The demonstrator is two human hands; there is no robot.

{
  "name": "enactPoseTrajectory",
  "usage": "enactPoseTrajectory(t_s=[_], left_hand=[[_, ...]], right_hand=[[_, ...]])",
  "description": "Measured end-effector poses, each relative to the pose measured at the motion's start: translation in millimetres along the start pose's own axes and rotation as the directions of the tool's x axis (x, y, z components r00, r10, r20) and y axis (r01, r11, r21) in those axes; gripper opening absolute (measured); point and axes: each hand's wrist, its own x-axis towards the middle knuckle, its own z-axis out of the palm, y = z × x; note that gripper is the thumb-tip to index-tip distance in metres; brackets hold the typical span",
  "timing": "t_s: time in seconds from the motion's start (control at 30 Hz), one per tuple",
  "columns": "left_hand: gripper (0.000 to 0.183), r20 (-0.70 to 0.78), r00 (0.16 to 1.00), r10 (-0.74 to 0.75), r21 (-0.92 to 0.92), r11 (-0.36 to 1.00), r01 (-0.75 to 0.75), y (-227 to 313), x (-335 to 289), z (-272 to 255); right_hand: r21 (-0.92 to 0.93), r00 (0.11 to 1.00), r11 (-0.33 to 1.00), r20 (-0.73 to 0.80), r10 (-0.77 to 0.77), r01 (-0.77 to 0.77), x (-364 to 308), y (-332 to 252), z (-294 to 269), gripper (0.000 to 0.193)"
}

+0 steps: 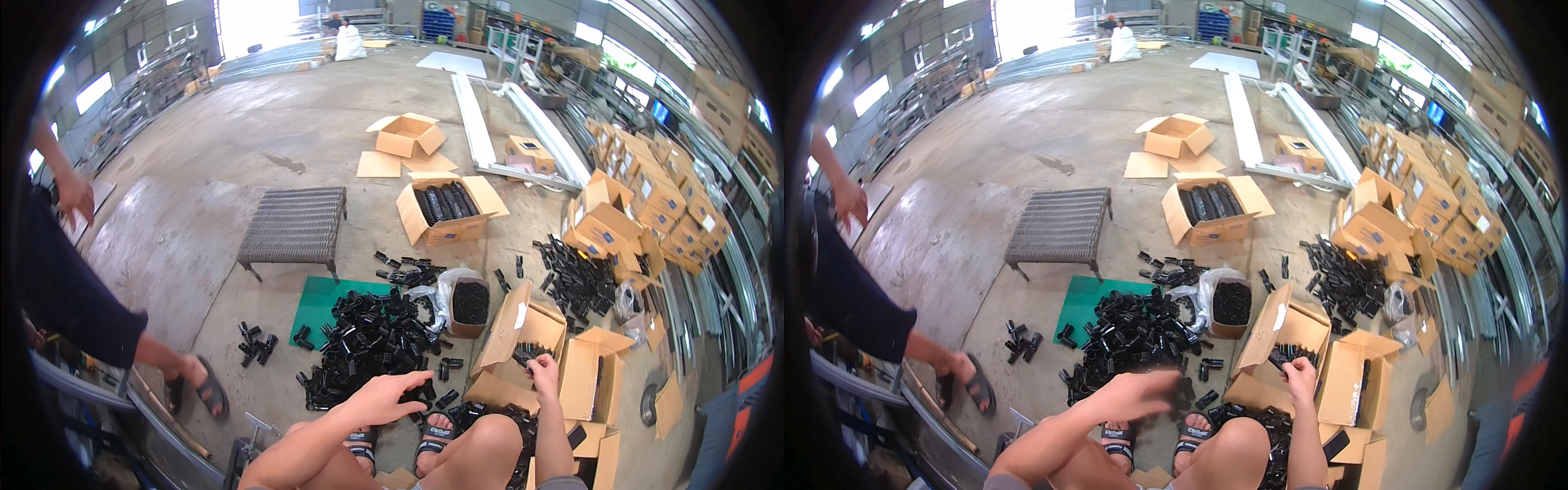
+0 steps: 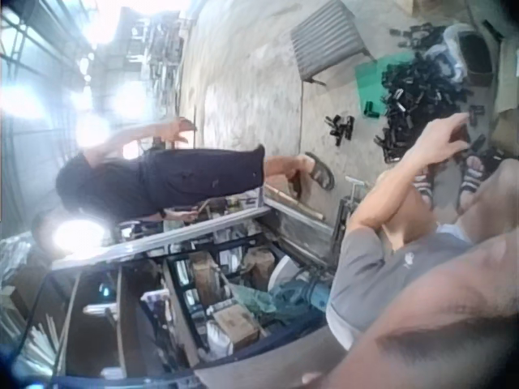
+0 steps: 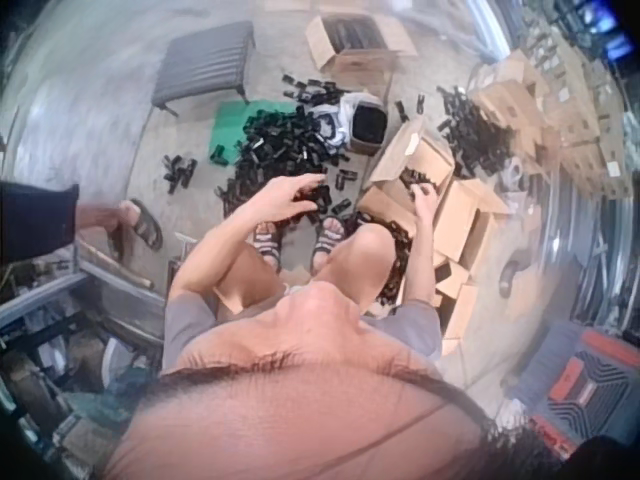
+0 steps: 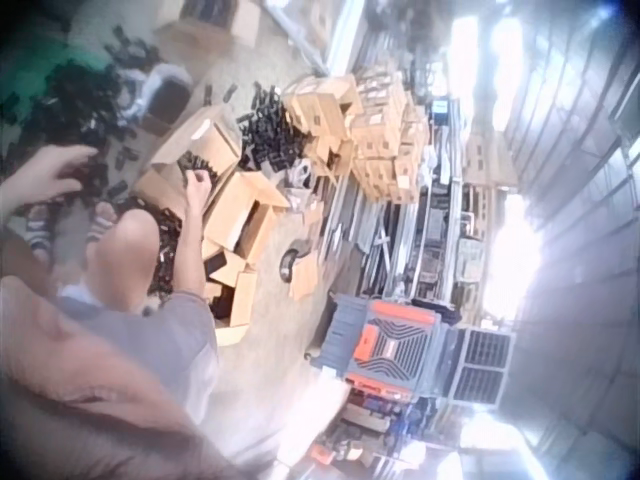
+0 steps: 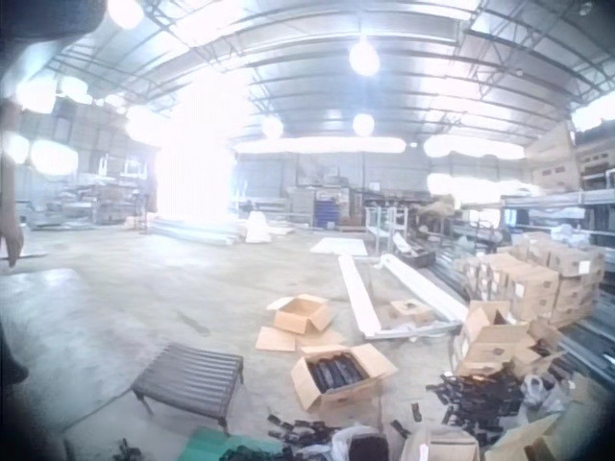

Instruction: The person picks up black plastic components from a pile on the floor and places them into an open cardboard box.

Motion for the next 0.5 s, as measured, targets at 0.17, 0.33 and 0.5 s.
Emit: enactPoseTrajectory(t_s=[0.17,0.33,0.5], left_hand=[[0.069,-0.278,0.935,0.219,0.089,0.975,-0.202,27.6,12.1,12.3],[0.063,-0.419,0.833,0.362,0.251,0.928,-0.277,34.8,22.7,18.3],[0.052,-0.564,0.771,0.297,0.259,0.95,-0.176,22.5,14.6,-1.7]], right_hand=[[-0.108,0.9,0.973,0.41,-0.145,0.206,-85.9,-142.9,36.2,0.011],[-0.088,0.6,0.877,0.761,-0.246,0.472,-136.2,-197.4,120.1,0.015],[-0.169,0.628,0.912,0.77,-0.115,0.373,-129.8,-223.5,165.1,0.023]])
